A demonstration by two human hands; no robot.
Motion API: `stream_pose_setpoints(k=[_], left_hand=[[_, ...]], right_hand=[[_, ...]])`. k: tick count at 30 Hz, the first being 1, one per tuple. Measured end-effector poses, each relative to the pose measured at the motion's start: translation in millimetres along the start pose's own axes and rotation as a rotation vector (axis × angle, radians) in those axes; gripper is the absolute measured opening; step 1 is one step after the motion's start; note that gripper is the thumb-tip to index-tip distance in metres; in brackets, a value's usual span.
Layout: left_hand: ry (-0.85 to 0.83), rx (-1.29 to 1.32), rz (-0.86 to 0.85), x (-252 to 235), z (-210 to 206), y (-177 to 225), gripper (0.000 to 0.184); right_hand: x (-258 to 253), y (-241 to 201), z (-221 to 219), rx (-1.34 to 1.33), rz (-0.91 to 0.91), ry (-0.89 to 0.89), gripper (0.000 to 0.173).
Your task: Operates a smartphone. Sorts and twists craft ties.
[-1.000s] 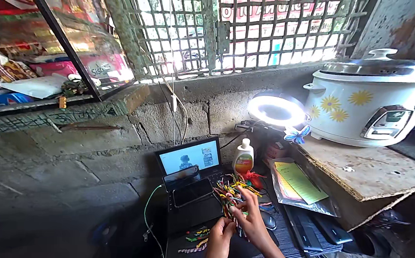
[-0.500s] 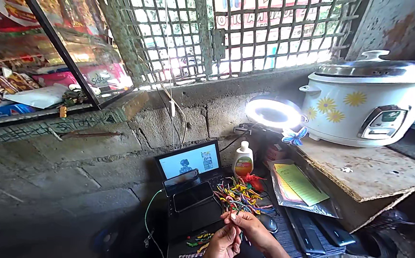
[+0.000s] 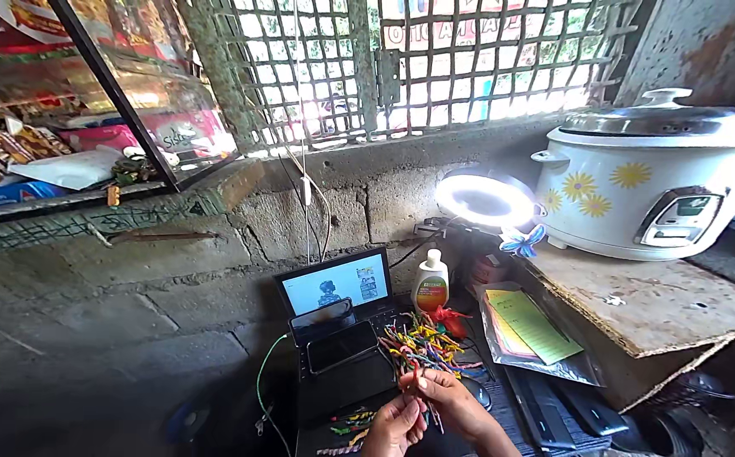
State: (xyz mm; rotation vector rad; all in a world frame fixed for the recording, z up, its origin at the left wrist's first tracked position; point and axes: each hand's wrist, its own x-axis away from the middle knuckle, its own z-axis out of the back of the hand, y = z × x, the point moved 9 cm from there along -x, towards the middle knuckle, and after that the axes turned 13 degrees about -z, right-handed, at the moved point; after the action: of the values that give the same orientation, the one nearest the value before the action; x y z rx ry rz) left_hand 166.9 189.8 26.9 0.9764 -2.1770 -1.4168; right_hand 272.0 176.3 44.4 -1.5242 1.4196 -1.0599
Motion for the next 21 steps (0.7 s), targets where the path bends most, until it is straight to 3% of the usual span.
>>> stream_pose_setpoints(k=[3,6,8,9,12,14,17,19,21], left_hand=[[-0.094,0.195,0.043,5.2,-10.1,-2.6,0.027],[-0.099,0.154,0.031,5.4,-11.7,-3.3,0.023],[-0.020,-0.136,-0.104,1.6,-3.4,7.4,0.016],[0.022,-0.394,-0.195,0.4,1.4,16.8,0.011],[0.160,-1.136,-0.429,2.4,3.0,40.2,0.017],[0.200,-1.256,-0.451,3.4,-0.7,38.0,0.016],[0.124,-0.840,-0.228,-3.3,6.7,16.7,0.019],[0.082,-0.436,-0.116,-5.2,7.7,5.5,0.013],[0.016,-0.197,-0.021,-2.7,4.1,0.6,0.017]], right_hand=[[0.7,-4.2,-0.5,-0.007,0.101,-0.072,0.023],[2.6,-10.0,0.6,0.034,0.149,0.055,0.017],[4.2,-14.1,5.5,0.086,0.154,0.201,0.018],[4.7,-14.6,9.8,0.142,0.143,0.293,0.017],[5.3,-11.6,23.3,0.407,0.037,0.572,0.021],[5.0,-8.0,26.4,0.517,-0.027,0.644,0.025],[-0.3,-2.0,28.0,0.399,-0.070,0.540,0.027],[-4.5,2.0,22.2,0.186,-0.058,0.310,0.021],[-4.6,3.0,15.9,0.043,-0.031,0.131,0.014]])
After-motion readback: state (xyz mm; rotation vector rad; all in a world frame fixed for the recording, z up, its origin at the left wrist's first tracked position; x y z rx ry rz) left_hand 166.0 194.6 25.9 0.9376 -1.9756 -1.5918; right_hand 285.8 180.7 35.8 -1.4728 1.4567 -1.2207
